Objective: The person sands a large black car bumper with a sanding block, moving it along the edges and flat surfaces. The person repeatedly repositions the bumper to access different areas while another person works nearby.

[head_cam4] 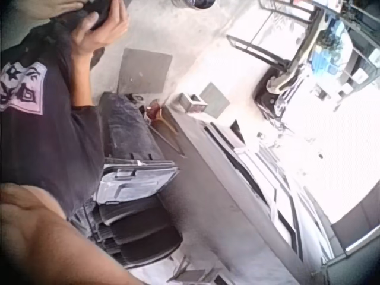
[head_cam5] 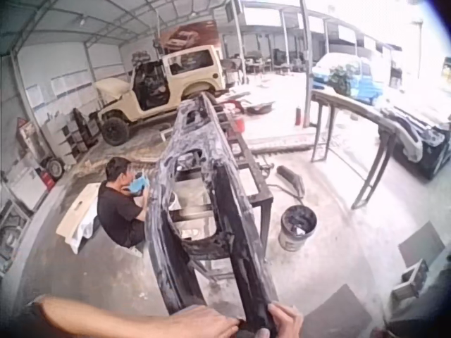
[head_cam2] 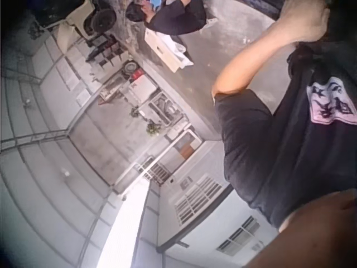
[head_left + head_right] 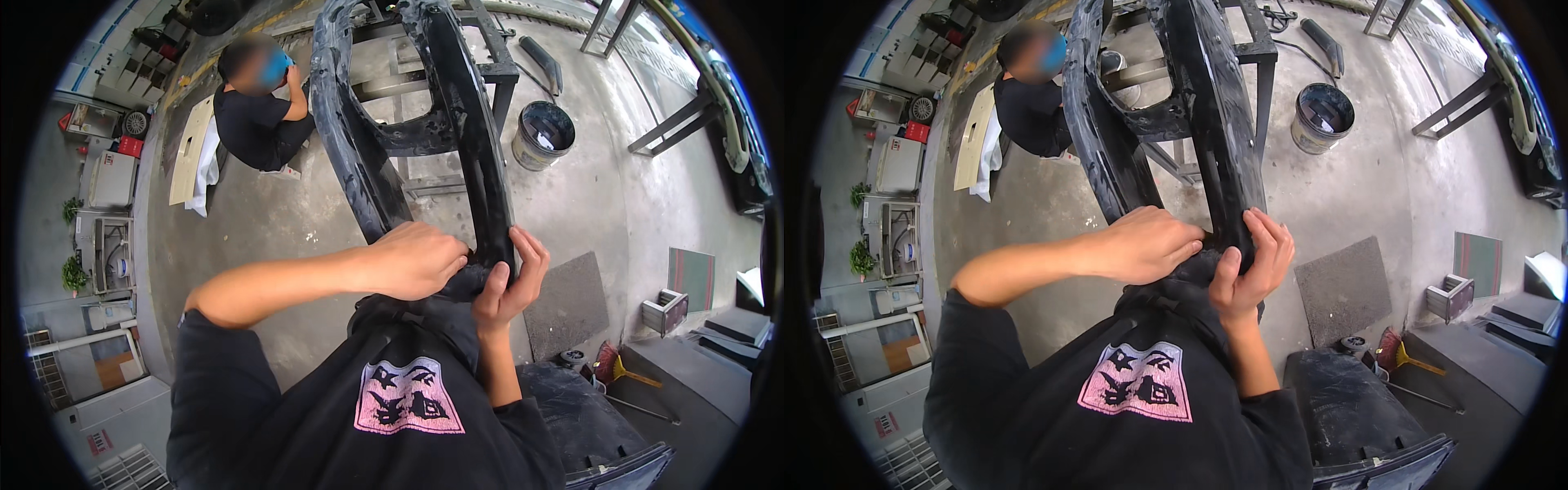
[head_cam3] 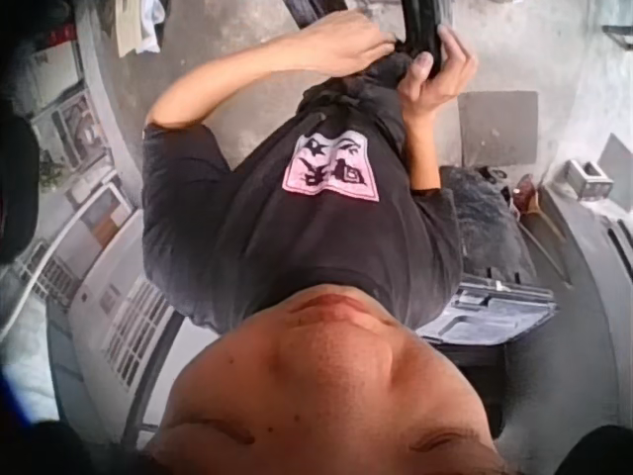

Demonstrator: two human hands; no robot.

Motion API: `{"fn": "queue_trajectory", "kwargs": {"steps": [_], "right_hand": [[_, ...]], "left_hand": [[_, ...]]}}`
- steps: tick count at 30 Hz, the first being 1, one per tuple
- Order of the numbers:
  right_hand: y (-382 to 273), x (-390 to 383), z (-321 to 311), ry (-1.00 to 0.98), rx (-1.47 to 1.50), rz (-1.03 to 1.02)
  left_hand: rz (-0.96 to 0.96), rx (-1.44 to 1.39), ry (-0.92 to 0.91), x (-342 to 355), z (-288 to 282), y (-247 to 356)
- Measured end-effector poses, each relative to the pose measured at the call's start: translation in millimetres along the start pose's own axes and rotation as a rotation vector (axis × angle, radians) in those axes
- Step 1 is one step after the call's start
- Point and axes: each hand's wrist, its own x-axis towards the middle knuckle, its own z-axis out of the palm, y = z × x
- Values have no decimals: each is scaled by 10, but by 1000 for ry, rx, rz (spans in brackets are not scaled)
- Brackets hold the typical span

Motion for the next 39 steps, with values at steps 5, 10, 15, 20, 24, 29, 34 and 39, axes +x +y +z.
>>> {"fn": "queue_trajectory", "kwargs": {"steps": [5, 10, 15, 20, 24, 29, 34, 39], "right_hand": [[-30, 18, -29, -23, 23, 43], [-19, 55, -33, -14, -7, 23], [-63, 11, -1, 2, -46, 56], [-63, 0, -35, -14, -102, 47], [-50, -14, -37, -18, -110, 41], [-15, -7, -31, -18, -106, 27], [-17, -21, -21, -31, -95, 27], [-20, -11, -15, -5, -93, 9]], "left_hand": [[29, -105, 92, -192, -82, -95], [43, -122, 12, -17, -40, -50], [75, -215, -94, 25, 28, -51], [11, -23, -176, -175, -130, -164], [171, 318, -136, -291, -219, -314], [137, 632, -135, -152, -817, -705], [250, 379, 89, -253, -604, -784], [132, 721, 109, -146, -894, -1023]]}}
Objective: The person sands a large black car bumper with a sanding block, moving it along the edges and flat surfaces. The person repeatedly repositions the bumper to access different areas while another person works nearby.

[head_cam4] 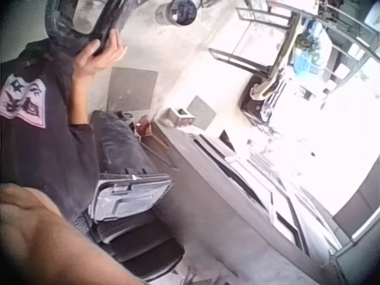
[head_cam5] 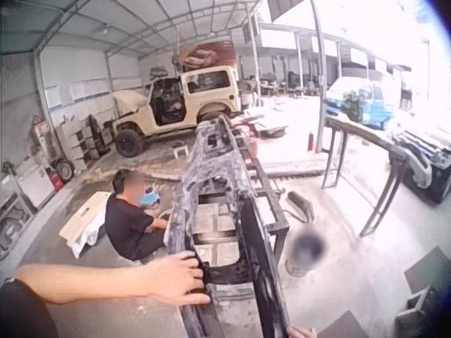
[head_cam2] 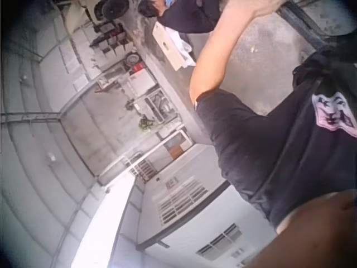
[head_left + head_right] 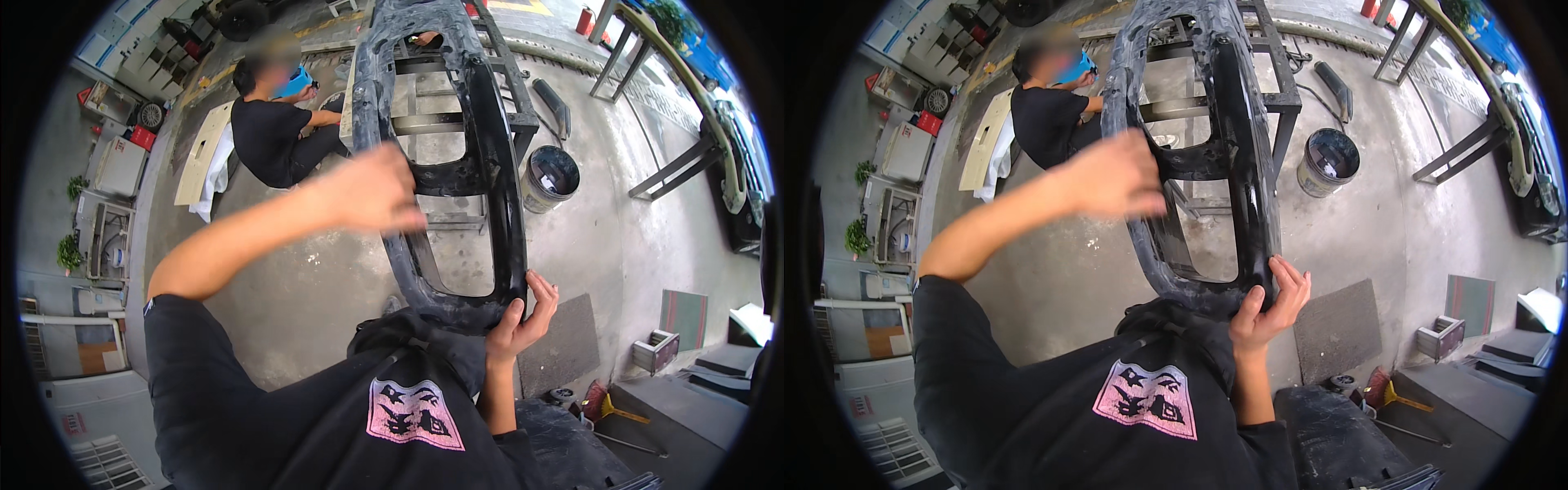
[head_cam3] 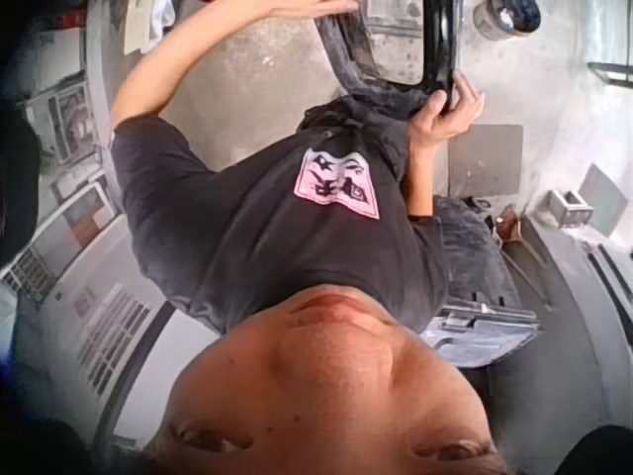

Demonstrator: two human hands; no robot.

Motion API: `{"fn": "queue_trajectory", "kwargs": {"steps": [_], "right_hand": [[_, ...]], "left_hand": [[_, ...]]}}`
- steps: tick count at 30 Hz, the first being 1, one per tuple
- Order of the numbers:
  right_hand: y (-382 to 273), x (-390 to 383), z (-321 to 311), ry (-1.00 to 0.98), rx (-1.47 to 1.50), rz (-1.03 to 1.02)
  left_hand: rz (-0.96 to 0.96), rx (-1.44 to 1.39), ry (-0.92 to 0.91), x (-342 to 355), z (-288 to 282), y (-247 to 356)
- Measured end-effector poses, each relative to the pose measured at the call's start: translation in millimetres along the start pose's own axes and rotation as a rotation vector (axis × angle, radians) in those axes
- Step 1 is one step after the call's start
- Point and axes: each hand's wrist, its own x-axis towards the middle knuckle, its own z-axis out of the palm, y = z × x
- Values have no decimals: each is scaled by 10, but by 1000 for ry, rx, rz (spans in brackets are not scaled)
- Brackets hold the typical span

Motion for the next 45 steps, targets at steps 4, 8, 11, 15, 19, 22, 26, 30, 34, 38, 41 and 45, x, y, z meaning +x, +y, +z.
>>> {"fn": "queue_trajectory", "kwargs": {"steps": [4, 8, 11, 15, 19, 22, 26, 30, 34, 38, 41, 45], "right_hand": [[-9, 12, 26, 4, 12, -29], [5, -5, 13, 4, 31, -32], [-5, 14, 44, 18, 29, -41], [32, 0, 56, 28, 49, -54], [-1, -46, 28, 18, 42, -34], [17, -36, 71, 50, 43, -20], [7, -44, 79, 57, 60, -9], [72, -52, 90, 47, 41, -21], [56, -51, 81, 52, 81, -8], [64, -28, 102, 49, 70, -14], [47, -62, 89, 57, 65, -11], [20, -45, 74, 51, 52, 24]], "left_hand": [[89, -238, 125, -112, 150, 259], [38, -123, 121, -18, 160, 126], [-28, -52, 120, -59, 104, -136], [106, -148, 198, -83, 251, 127], [-20, -88, 193, -141, 155, -261], [141, -217, 223, -184, 294, 206], [-13, -209, 308, -111, 183, -194], [128, -252, 186, -197, 283, 337], [44, -178, 165, -94, 248, 50], [60, -204, 181, -124, 296, 195], [72, -250, 163, -85, 335, 211], [54, -117, 303, -129, 363, 170]]}}
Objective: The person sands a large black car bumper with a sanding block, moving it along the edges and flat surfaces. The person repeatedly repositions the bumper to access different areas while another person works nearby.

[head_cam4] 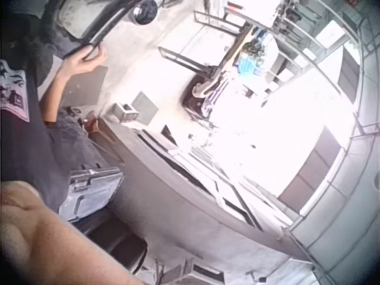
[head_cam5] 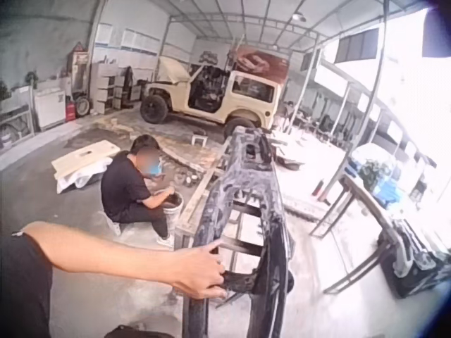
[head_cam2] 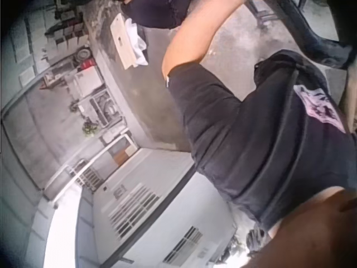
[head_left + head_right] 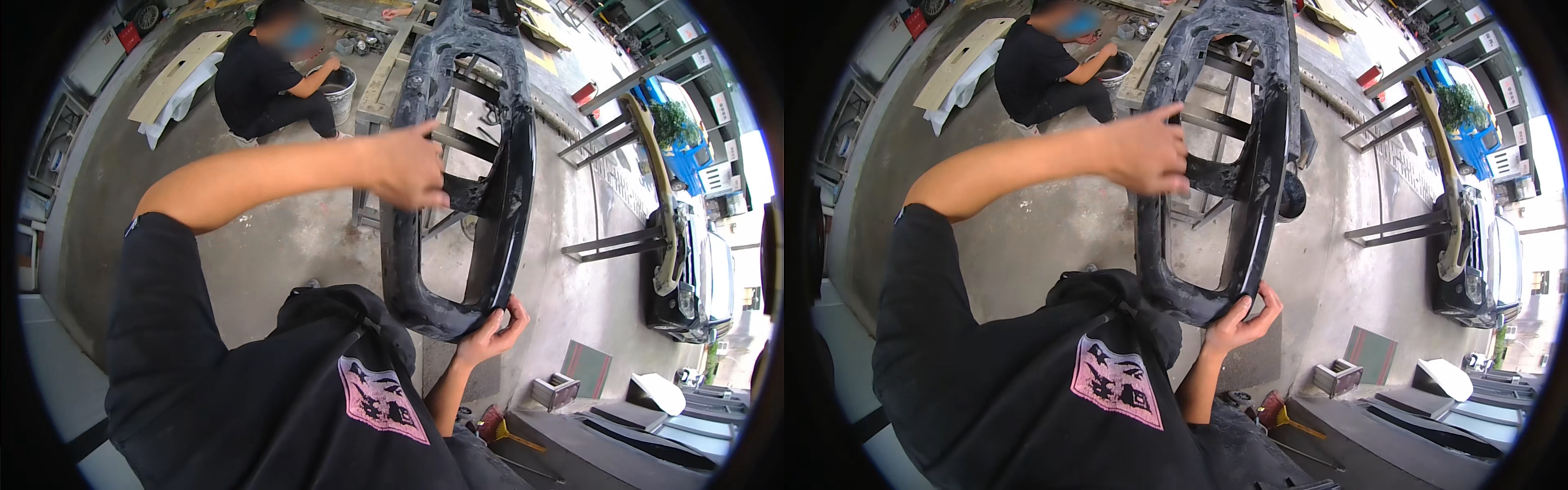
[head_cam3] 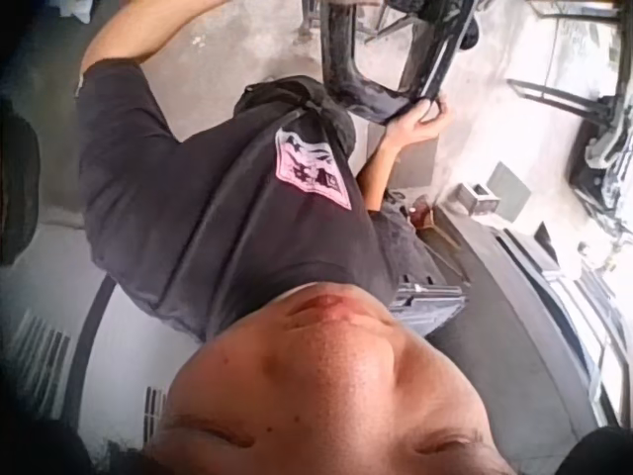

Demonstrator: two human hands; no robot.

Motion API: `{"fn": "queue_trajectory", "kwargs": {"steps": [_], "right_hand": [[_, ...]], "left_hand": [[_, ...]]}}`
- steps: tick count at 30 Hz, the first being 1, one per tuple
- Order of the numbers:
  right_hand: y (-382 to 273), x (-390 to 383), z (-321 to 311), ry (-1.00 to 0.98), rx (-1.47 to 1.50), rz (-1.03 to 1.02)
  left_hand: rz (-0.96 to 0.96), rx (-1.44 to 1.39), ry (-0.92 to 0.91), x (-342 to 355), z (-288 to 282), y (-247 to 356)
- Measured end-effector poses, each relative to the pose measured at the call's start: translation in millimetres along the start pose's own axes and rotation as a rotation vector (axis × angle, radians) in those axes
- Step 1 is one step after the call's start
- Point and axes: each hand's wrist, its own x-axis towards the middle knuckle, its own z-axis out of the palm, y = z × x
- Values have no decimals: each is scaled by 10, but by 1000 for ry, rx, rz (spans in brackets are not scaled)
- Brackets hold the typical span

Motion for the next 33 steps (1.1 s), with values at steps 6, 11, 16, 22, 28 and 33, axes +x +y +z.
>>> {"fn": "queue_trajectory", "kwargs": {"steps": [6, 11, 16, 22, 28, 33], "right_hand": [[27, -13, 27, 19, 4, -19], [42, -35, -13, 12, 6, -35], [-40, 16, 21, 38, -15, -23], [-42, 36, 32, 38, -32, -36], [-29, 37, 51, 32, -32, -28], [-42, 3, 28, 31, -20, -2]], "left_hand": [[-89, 120, -32, 71, -61, -70], [-24, 59, -242, 32, -100, 98], [-89, 98, -226, 141, -309, -461], [-33, 55, -237, 110, -215, -201], [-23, -245, -326, 107, -262, -7], [-70, -79, -374, 58, -266, 43]]}}
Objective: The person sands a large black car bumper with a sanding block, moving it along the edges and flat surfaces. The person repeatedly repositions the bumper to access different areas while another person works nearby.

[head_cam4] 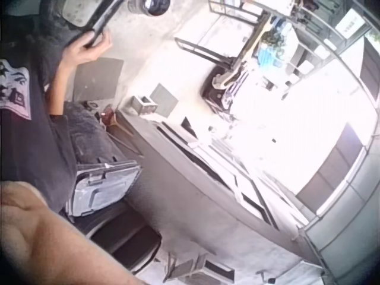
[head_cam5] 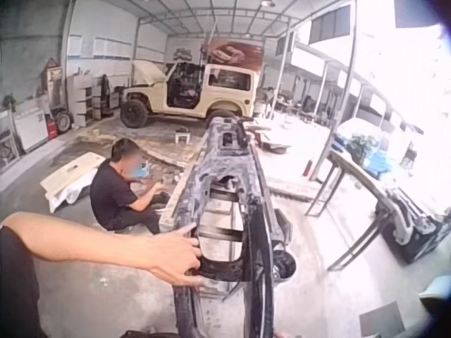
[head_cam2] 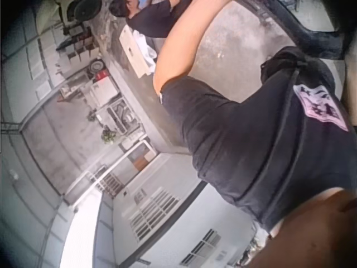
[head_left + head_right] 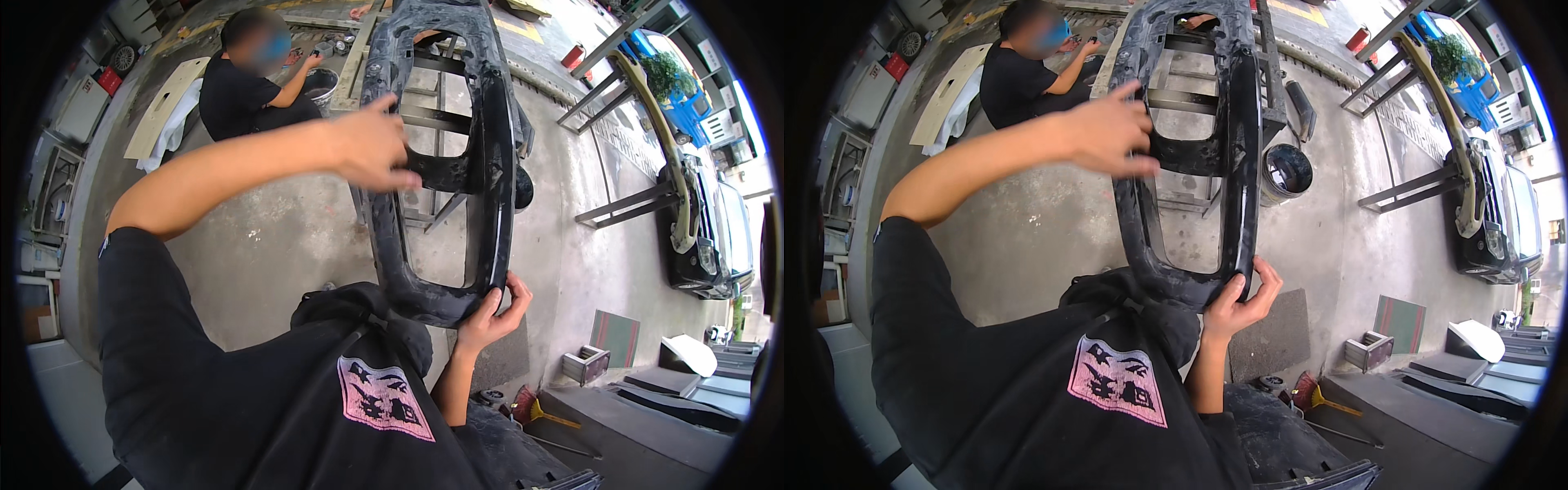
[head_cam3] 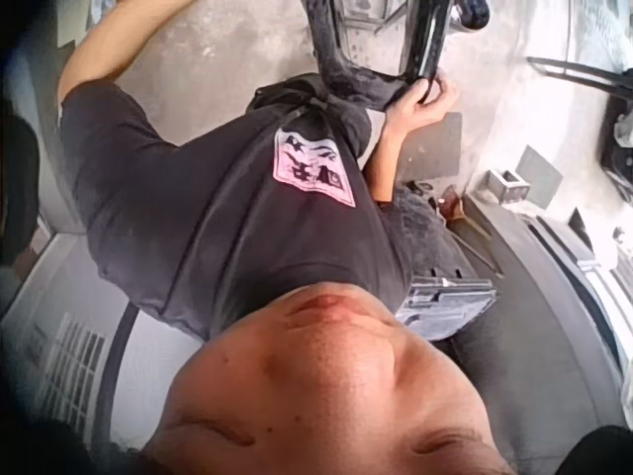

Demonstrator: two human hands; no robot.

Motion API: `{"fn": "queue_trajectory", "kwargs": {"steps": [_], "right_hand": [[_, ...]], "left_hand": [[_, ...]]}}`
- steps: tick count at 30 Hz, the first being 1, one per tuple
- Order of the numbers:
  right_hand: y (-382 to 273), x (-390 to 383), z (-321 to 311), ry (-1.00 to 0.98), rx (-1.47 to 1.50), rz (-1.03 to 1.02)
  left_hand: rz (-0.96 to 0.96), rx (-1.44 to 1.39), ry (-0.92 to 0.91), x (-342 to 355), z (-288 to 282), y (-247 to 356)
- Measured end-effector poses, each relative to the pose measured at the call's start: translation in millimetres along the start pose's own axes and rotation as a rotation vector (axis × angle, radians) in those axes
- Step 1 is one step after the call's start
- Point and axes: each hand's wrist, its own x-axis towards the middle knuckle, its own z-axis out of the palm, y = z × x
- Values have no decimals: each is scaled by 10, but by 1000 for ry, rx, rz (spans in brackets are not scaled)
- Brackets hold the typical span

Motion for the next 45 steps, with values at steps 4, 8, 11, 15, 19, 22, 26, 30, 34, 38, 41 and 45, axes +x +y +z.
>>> {"fn": "queue_trajectory", "kwargs": {"steps": [4, 8, 11, 15, 19, 22, 26, 30, 34, 38, 41, 45], "right_hand": [[1, 11, -15, -13, -15, -35], [28, -20, -7, -9, 5, -18], [24, 13, 2, -9, 17, -14], [96, 3, 0, -3, 24, -20], [87, -4, 33, -13, 47, 25], [110, -24, 10, -13, 79, 49], [104, -44, 1, 17, 50, 45], [219, -56, -46, 32, 42, 64], [289, -24, -69, 50, 9, 40], [351, 36, -126, 54, -69, -40], [252, 46, -126, 13, -113, -3], [223, -7, -142, 19, -94, 89]], "left_hand": [[-20, 37, -7, 95, -58, -35], [-58, -17, -35, 18, -38, 54], [12, -109, -30, 20, -29, 161], [-129, -75, 16, 5, -131, -94], [196, -399, 46, -86, 182, 257], [217, -301, 142, -87, 164, 74], [-5, -61, 320, -93, 65, -238], [254, -165, 264, -95, 303, 146], [141, -297, 354, -49, 260, -257], [353, -460, 784, 32, 605, -212], [306, -438, 959, 93, 694, -184], [322, -689, 1075, 171, 608, -140]]}}
